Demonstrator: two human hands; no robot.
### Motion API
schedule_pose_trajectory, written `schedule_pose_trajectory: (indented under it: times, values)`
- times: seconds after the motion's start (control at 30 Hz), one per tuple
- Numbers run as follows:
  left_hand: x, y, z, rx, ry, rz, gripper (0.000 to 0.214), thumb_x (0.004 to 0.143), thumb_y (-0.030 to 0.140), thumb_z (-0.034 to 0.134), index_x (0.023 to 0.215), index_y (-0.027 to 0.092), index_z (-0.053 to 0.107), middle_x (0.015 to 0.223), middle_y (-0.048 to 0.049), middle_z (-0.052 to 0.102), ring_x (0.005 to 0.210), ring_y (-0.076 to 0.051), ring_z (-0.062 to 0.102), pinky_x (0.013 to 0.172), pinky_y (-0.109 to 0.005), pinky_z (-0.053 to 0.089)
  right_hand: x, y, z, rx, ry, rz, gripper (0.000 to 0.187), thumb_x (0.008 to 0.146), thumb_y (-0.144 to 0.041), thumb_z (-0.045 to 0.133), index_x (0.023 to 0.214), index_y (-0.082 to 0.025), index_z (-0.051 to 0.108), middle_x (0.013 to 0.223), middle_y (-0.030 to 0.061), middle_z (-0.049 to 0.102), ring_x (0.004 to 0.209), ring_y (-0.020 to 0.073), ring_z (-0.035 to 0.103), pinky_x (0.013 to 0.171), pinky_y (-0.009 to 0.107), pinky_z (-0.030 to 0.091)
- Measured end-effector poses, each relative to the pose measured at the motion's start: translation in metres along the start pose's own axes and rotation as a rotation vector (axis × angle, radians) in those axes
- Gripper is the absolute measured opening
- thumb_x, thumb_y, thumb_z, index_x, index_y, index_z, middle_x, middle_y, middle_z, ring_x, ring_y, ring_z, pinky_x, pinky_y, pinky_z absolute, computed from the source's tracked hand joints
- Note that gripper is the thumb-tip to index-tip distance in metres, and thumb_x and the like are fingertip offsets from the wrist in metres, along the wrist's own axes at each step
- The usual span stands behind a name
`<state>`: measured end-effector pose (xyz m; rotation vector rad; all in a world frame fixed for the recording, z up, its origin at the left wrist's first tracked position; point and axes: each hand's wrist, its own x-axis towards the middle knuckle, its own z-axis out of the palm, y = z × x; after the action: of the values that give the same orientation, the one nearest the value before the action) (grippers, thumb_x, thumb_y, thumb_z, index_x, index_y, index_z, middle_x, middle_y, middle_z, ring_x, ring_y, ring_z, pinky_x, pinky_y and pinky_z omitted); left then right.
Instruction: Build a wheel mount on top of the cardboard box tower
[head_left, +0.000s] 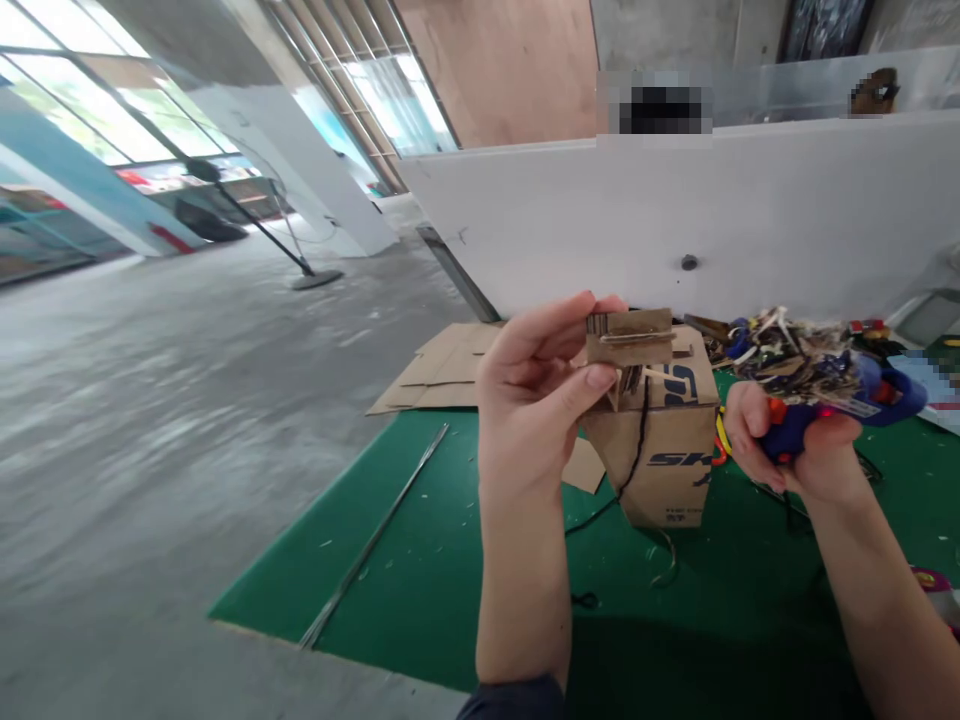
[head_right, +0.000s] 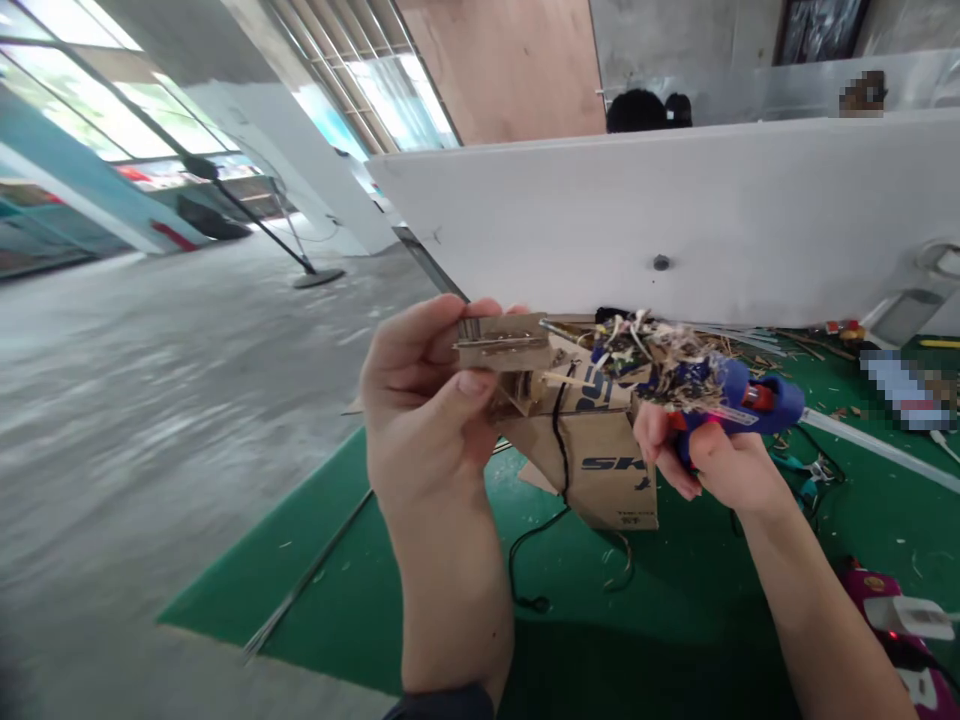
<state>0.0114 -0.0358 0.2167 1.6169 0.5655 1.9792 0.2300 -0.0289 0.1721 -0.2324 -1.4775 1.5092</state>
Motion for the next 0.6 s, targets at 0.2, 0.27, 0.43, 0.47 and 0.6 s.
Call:
schedule_pose_trajectory:
  times: [0.2, 0.27, 0.43, 0.47, 0.6]
  values:
    - [0.0014, 0.0011, 0.0027, -0.050, 0.012, -0.028, 0.034, 0.077, 0.027, 0.085, 0.109, 0.035, 0.076, 0.110, 0.0008, 0.078, 0.104, -0.021, 0.075, 0.091, -0.034, 0.065, 0.0008, 0.0019, 0.0019, 0.044, -0.041, 0.038, 0.063, 0.076, -0.084, 0.055, 0.079, -0.021, 0.052, 0.065, -0.0079, 0.047, 0.033, 0.0001, 0.024, 0.034, 0.020, 0.022]
    - [0.0018, 0.0008, 0.0025, -0.059, 0.017, -0.032, 0.034, 0.077, 0.026, 0.085, 0.108, 0.034, 0.076, 0.110, 0.0006, 0.078, 0.104, -0.021, 0.075, 0.093, -0.034, 0.064, 0.0007, 0.0006, 0.0028, 0.040, -0.038, 0.023, 0.063, 0.076, -0.084, 0.055, 0.079, -0.021, 0.052, 0.067, -0.0075, 0.048, 0.034, -0.0002, 0.024, 0.034, 0.020, 0.022]
    - [0.0010, 0.0010, 0.0020, -0.057, 0.041, -0.067, 0.035, 0.075, 0.026, 0.087, 0.107, 0.033, 0.076, 0.110, -0.0002, 0.078, 0.107, -0.023, 0.074, 0.098, -0.038, 0.062, -0.0009, -0.0002, 0.0016, 0.046, -0.081, 0.021, 0.059, 0.080, -0.080, 0.053, 0.082, -0.021, 0.055, 0.066, -0.0078, 0.045, 0.036, 0.0002, 0.024, 0.034, 0.019, 0.019]
    - [0.0008, 0.0013, 0.0021, -0.052, 0.043, -0.069, 0.035, 0.074, 0.027, 0.087, 0.107, 0.033, 0.076, 0.110, -0.0002, 0.078, 0.107, -0.023, 0.074, 0.098, -0.038, 0.062, -0.0012, 0.0001, 0.0011, 0.046, -0.085, 0.023, 0.059, 0.081, -0.080, 0.052, 0.082, -0.022, 0.055, 0.067, -0.0079, 0.045, 0.036, 0.0002, 0.023, 0.034, 0.019, 0.019]
    - [0.0007, 0.0022, 0.0027, -0.024, 0.050, -0.069, 0.035, 0.074, 0.029, 0.088, 0.107, 0.032, 0.076, 0.110, -0.0011, 0.078, 0.107, -0.024, 0.074, 0.098, -0.039, 0.062, -0.0014, 0.0006, -0.0003, 0.034, -0.071, 0.022, 0.060, 0.079, -0.082, 0.052, 0.083, -0.022, 0.055, 0.069, -0.0077, 0.045, 0.036, 0.0000, 0.023, 0.034, 0.019, 0.019]
